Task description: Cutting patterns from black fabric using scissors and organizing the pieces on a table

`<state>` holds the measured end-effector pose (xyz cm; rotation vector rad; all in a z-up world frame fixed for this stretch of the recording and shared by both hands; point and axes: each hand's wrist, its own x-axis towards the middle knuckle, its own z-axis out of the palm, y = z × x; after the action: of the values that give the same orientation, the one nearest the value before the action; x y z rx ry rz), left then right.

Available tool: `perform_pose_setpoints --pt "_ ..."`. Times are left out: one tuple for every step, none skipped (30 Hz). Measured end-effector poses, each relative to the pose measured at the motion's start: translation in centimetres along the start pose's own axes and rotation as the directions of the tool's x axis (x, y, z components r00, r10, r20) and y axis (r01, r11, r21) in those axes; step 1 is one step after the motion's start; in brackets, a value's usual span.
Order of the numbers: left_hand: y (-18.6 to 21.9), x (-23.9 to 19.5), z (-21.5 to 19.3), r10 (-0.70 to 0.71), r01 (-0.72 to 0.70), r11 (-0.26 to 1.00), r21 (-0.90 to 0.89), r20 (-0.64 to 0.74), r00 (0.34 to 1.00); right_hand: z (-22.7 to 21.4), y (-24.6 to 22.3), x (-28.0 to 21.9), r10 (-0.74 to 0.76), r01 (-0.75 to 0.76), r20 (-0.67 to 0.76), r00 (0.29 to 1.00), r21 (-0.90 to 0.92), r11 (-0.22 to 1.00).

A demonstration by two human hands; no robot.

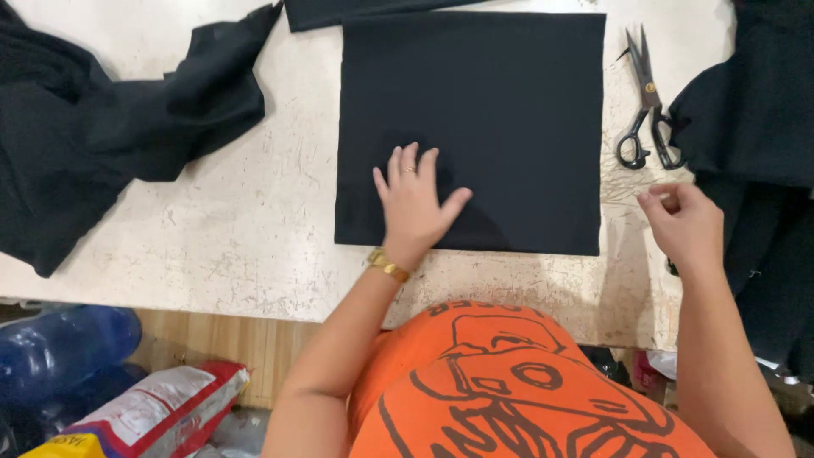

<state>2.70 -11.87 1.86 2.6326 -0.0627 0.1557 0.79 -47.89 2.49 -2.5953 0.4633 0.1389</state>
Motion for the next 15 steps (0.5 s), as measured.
perform_pose_setpoints --pt "0.6 -0.1 0.6 0.008 -0.008 1.000 0.001 -0.004 1.000 0.2 -0.1 0.8 0.000 0.000 -0.008 1.000 0.005 1.000" --pt "1.2 -0.1 1.3 -0.029 0.027 0.997 0.073 0.031 0.999 0.4 -0.3 1.5 -0.147 0.146 -0.082 0.986 -0.028 0.989" --pt "1.8 0.1 1.8 -0.066 0.057 0.988 0.146 0.056 0.996 0.6 -0.6 2.6 -0.296 0.289 -0.155 0.943 -0.069 0.955" --pt "1.7 0.0 2.1 -0.056 0.049 0.988 0.149 0.046 0.997 0.8 -0.6 3.3 -0.298 0.291 -0.168 0.940 -0.064 0.954" --pt "1.5 0.0 2.2 -0.061 0.045 0.971 0.235 0.062 0.996 1.0 -0.8 4.2 -0.368 0.348 -0.186 0.911 -0.129 0.928" --pt "1.3 0.0 2.3 -0.068 0.041 0.947 0.319 0.076 0.995 1.2 -1.1 5.1 -0.436 0.400 -0.198 0.878 -0.195 0.895" --pt "0.9 0.0 2.0 -0.059 0.037 0.946 0.322 0.058 0.997 1.9 -0.3 5.9 -0.442 0.406 -0.215 0.871 -0.193 0.893" --pt "0.5 0.0 1.6 -0.047 0.019 0.949 0.314 0.084 0.995 2.6 0.5 6.8 -0.477 0.411 -0.232 0.847 -0.281 0.867" --pt "0.1 -0.2 1.2 -0.043 0.006 0.952 0.306 0.113 0.993 3.4 1.2 7.8 -0.513 0.413 -0.239 0.824 -0.367 0.834" --pt "-0.7 0.4 0.8 -0.040 0.008 0.951 0.310 0.099 0.994 3.1 0.7 8.1 -0.521 0.419 -0.249 0.817 -0.365 0.831" --pt "-1.5 0.4 0.4 0.008 -0.038 0.947 0.318 0.097 0.995 3.1 0.3 8.1 -0.423 0.330 -0.169 0.890 -0.399 0.856" --pt "-2.4 0.4 0.1 0.055 -0.084 0.942 0.326 0.095 0.994 3.2 0.0 8.1 -0.310 0.241 -0.093 0.946 -0.440 0.865" --pt "-3.4 0.7 -0.3 0.051 -0.078 0.941 0.329 0.090 0.995 3.5 0.3 8.5 -0.317 0.248 -0.092 0.944 -0.438 0.864" --pt "-4.4 1.1 -0.6 0.093 -0.125 0.941 0.314 0.115 0.989 3.9 0.6 8.9 -0.308 0.221 -0.122 0.944 -0.460 0.860" --pt "-5.2 1.3 -0.9 0.136 -0.173 0.940 0.295 0.140 0.981 4.1 1.1 9.2 -0.296 0.191 -0.152 0.943 -0.484 0.854"
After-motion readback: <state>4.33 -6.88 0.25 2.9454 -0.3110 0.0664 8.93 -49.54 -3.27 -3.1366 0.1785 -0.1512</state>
